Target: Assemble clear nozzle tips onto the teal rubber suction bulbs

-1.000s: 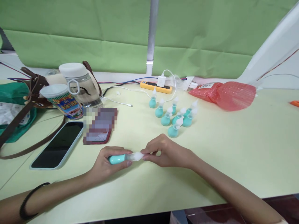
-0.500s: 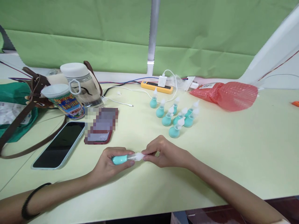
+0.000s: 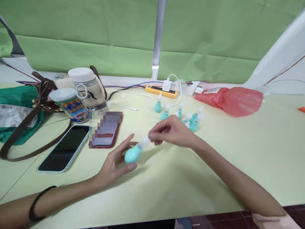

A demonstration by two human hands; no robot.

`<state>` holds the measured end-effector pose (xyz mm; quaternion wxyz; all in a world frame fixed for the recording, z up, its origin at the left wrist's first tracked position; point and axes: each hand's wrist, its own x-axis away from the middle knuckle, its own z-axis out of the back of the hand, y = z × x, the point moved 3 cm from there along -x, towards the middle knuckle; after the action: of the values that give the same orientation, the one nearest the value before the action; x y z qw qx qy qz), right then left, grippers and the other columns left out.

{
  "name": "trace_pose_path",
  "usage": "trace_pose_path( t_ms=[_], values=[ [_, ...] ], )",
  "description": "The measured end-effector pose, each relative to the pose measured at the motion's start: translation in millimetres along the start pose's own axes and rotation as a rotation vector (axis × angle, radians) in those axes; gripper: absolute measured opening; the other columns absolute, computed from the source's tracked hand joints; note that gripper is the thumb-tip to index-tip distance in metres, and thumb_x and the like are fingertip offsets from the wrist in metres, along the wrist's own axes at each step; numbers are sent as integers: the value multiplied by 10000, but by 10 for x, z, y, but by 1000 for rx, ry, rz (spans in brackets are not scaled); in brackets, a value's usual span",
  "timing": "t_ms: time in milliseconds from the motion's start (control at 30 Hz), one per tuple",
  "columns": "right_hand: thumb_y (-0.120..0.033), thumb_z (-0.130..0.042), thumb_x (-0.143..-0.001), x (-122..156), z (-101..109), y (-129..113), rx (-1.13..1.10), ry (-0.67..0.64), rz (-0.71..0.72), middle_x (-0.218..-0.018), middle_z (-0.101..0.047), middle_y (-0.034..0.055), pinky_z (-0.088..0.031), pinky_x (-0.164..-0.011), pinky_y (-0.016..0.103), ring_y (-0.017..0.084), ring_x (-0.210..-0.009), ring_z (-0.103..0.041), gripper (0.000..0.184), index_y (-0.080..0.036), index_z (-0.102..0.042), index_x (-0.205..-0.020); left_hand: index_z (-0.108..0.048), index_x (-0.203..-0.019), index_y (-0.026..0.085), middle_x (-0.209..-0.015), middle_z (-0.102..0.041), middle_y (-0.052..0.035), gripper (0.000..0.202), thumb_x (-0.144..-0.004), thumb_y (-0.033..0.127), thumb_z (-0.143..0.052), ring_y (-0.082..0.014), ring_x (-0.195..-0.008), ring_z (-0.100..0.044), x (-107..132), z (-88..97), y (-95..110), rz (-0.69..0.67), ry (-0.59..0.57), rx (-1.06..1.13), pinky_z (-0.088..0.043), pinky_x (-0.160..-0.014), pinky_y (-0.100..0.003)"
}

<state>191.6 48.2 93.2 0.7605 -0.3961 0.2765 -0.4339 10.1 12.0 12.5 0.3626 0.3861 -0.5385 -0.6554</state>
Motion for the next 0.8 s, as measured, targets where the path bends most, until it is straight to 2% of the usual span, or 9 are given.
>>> trace_pose_path(
  t_ms=[67,167,233,333,400,600,800],
  values=[
    [-270,-600,-675,-147,159,-74,153,178,53,-547,-626,14,-478,-462,227,115,-463,-569,130,-156,-662,-669,-179,-1298,274,-1158,-437,-81,676,-737,277,-556,-182,-955,-457,0,3,-12,29,11,67,-418,-736,-287],
    [-252,-586,-664,-423,373,-104,509,377,134,-533,-610,17,-412,-442,240,116,-465,-531,126,-161,-655,-610,-249,-1248,272,-1098,-444,-77,543,-768,232,-501,-164,-914,-454,-4,-9,-34,59,-7,64,-407,-727,-284],
    [-262,-578,-656,-620,491,-43,726,442,109,-524,-597,25,-366,-442,253,132,-485,-517,148,-154,-653,-588,-297,-1203,261,-1057,-445,-69,477,-768,196,-484,-152,-886,-456,-10,-14,-48,67,-12,44,-404,-725,-277],
    [-266,-554,-655,-856,619,104,934,450,9,-571,-599,46,-327,-468,268,168,-564,-524,163,-147,-659,-621,-341,-1148,242,-1016,-446,-59,417,-759,152,-464,-137,-854,-460,-16,-21,-67,72,-18,14,-404,-721,-267],
    [-265,-536,-658,-946,672,180,995,434,-44,-607,-602,59,-318,-485,276,186,-610,-527,171,-143,-655,-636,-370,-1111,233,-999,-454,-55,382,-752,132,-454,-134,-845,-463,-18,-25,-72,65,-25,-7,-405,-719,-263],
    [-253,-536,-640,-994,724,192,1022,366,-91,-614,-602,63,-311,-476,275,190,-615,-518,147,-151,-622,-579,-422,-1033,213,-963,-485,-51,319,-734,106,-448,-138,-829,-473,-18,-26,-72,66,-24,-53,-412,-712,-266],
    [-259,-552,-628,-999,692,254,1016,346,-104,-697,-624,77,-343,-503,274,202,-674,-538,136,-147,-629,-630,-456,-962,199,-931,-501,-43,258,-725,99,-446,-137,-819,-480,-22,-24,-51,70,-19,-78,-407,-707,-257]
  ],
)
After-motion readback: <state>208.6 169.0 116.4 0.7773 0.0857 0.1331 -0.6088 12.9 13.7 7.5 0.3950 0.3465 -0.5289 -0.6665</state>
